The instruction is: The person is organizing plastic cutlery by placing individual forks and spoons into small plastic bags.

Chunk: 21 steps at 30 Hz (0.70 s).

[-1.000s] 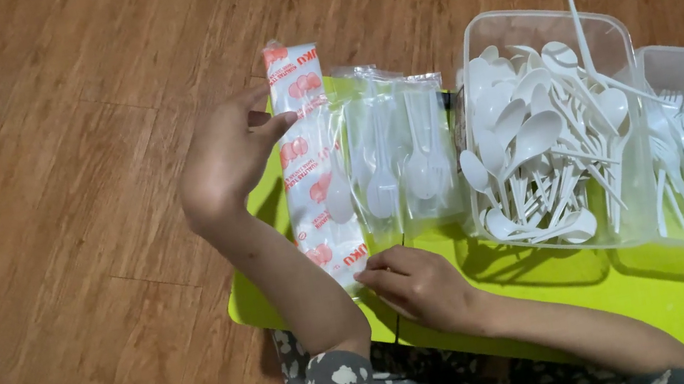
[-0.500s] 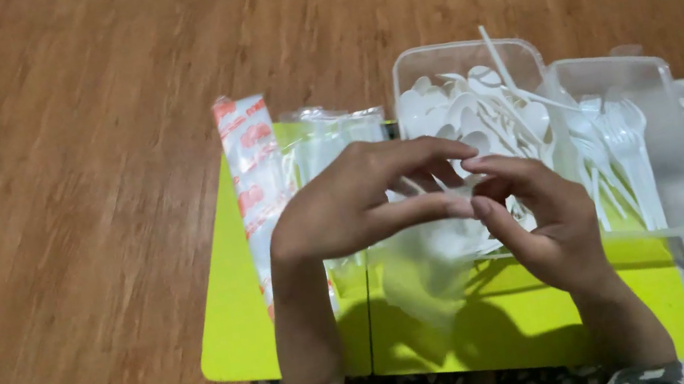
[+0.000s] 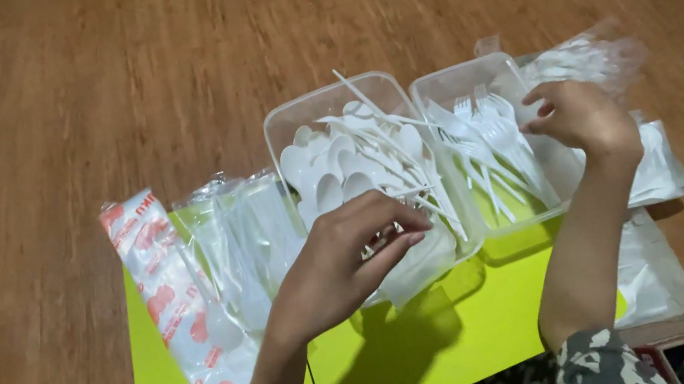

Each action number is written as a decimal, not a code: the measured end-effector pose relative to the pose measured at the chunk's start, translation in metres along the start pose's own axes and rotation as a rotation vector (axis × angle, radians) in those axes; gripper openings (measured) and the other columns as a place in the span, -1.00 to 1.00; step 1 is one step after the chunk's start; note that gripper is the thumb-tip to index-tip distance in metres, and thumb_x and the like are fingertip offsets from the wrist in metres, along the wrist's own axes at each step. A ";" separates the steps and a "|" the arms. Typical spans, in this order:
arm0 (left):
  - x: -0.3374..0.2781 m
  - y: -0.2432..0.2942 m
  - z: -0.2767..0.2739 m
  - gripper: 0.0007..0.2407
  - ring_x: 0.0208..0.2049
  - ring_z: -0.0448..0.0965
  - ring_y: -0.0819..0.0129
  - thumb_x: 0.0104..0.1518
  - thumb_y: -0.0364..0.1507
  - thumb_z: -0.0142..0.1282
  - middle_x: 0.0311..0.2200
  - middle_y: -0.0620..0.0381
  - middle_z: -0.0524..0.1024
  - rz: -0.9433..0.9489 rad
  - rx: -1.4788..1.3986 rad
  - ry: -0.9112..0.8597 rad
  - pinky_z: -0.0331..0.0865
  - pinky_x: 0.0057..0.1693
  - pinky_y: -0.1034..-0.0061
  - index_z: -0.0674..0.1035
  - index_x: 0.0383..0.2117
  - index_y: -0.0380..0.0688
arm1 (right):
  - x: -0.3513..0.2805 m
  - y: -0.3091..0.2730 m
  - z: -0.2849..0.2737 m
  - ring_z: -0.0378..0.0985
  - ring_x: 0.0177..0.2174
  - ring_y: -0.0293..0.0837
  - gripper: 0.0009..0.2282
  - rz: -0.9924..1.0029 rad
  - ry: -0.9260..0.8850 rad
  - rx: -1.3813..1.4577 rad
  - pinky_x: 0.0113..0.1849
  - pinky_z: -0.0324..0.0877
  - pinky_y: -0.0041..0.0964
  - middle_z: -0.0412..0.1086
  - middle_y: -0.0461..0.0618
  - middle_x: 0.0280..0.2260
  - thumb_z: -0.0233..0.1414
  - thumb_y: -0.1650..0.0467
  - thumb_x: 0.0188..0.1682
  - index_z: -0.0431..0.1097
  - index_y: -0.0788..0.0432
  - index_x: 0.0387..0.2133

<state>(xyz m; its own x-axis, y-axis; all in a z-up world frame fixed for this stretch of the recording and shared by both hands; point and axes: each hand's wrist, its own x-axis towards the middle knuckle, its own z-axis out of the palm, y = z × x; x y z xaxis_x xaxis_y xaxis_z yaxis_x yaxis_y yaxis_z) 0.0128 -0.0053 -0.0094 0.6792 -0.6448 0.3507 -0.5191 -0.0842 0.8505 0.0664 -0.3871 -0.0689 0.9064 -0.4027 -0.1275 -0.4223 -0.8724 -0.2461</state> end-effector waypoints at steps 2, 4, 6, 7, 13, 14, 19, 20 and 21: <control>0.001 -0.001 0.004 -0.90 -0.35 0.58 0.44 0.15 -0.57 0.10 -0.28 0.20 0.58 -0.002 0.005 -0.025 0.43 -0.25 0.61 0.61 -0.26 -0.15 | 0.026 0.018 0.016 0.61 -0.25 0.02 -0.59 -0.019 -0.066 0.064 -0.14 0.45 -0.08 0.59 0.06 -0.19 0.32 0.38 -0.19 0.54 0.13 -0.01; 0.002 -0.003 0.007 -0.89 -0.33 0.57 0.42 0.15 -0.57 0.07 -0.24 0.19 0.56 -0.006 0.011 -0.047 0.43 -0.23 0.59 0.61 -0.26 -0.13 | 0.041 0.019 0.027 0.62 -0.28 -0.02 -0.57 -0.044 -0.132 0.128 -0.16 0.46 -0.15 0.60 0.10 -0.21 0.36 0.38 -0.22 0.55 0.24 -0.05; 0.002 -0.004 0.009 -0.86 -0.37 0.53 0.38 0.13 -0.55 0.03 -0.30 0.18 0.53 0.018 0.087 -0.076 0.39 -0.25 0.55 0.56 -0.22 -0.13 | 0.043 0.005 0.032 0.54 -0.50 -0.12 -0.59 0.063 -0.301 0.205 -0.35 0.45 -0.28 0.54 0.12 -0.56 0.33 0.45 -0.19 0.53 0.32 -0.04; 0.003 -0.005 0.011 -0.86 -0.37 0.53 0.38 0.13 -0.55 0.03 -0.30 0.18 0.53 0.021 0.087 -0.080 0.39 -0.25 0.55 0.56 -0.22 -0.13 | 0.045 0.002 0.037 0.54 -0.50 -0.12 -0.59 0.066 -0.298 0.208 -0.35 0.45 -0.28 0.54 0.12 -0.56 0.33 0.45 -0.19 0.53 0.32 -0.04; 0.005 -0.010 0.017 -0.69 -0.28 0.56 0.42 0.04 -0.62 -0.02 -0.22 0.20 0.53 -0.067 0.099 -0.134 0.45 -0.18 0.53 0.54 -0.07 -0.10 | 0.059 0.000 0.057 0.64 -0.47 -0.10 -0.63 0.050 -0.249 0.058 -0.29 0.43 -0.19 0.56 0.03 -0.47 0.41 0.41 -0.29 0.44 0.17 -0.24; 0.005 -0.009 0.017 -0.69 -0.29 0.61 0.41 0.05 -0.60 0.02 -0.21 0.18 0.55 -0.070 0.072 -0.099 0.49 -0.20 0.55 0.54 -0.05 -0.13 | 0.060 0.003 0.058 0.64 -0.47 -0.11 -0.66 0.016 -0.255 0.072 -0.29 0.43 -0.20 0.56 0.02 -0.46 0.38 0.43 -0.26 0.44 0.17 -0.24; 0.007 -0.003 0.014 -0.67 -0.34 0.63 0.47 0.13 -0.52 0.11 -0.18 0.19 0.61 -0.106 -0.005 -0.029 0.54 -0.17 0.62 0.54 0.06 -0.12 | 0.045 0.003 0.039 0.62 -0.45 -0.15 -0.82 -0.053 -0.209 0.183 -0.31 0.43 -0.21 0.52 -0.03 -0.40 0.20 0.57 -0.16 0.48 0.17 -0.30; 0.007 -0.003 0.014 -0.67 -0.35 0.64 0.49 0.11 -0.53 0.14 -0.18 0.17 0.63 -0.105 -0.024 -0.016 0.55 -0.17 0.63 0.54 0.05 -0.14 | 0.042 0.003 0.036 0.61 -0.46 -0.15 -0.86 -0.069 -0.179 0.196 -0.32 0.41 -0.24 0.53 -0.02 -0.42 0.22 0.55 -0.15 0.49 0.20 -0.33; 0.007 -0.004 0.014 -0.66 -0.35 0.64 0.51 0.09 -0.54 0.17 -0.17 0.15 0.64 -0.105 -0.043 -0.003 0.55 -0.17 0.64 0.54 0.05 -0.16 | 0.039 0.003 0.033 0.61 -0.47 -0.16 -0.90 -0.084 -0.150 0.209 -0.32 0.39 -0.26 0.54 -0.01 -0.45 0.23 0.54 -0.14 0.51 0.23 -0.36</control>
<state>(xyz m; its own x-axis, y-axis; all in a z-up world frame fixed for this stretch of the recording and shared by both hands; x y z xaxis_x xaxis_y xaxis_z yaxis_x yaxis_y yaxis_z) 0.0120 -0.0196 -0.0155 0.7273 -0.6363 0.2574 -0.4220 -0.1187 0.8988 0.1006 -0.3961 -0.1062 0.9331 -0.2719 -0.2352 -0.3528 -0.8187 -0.4530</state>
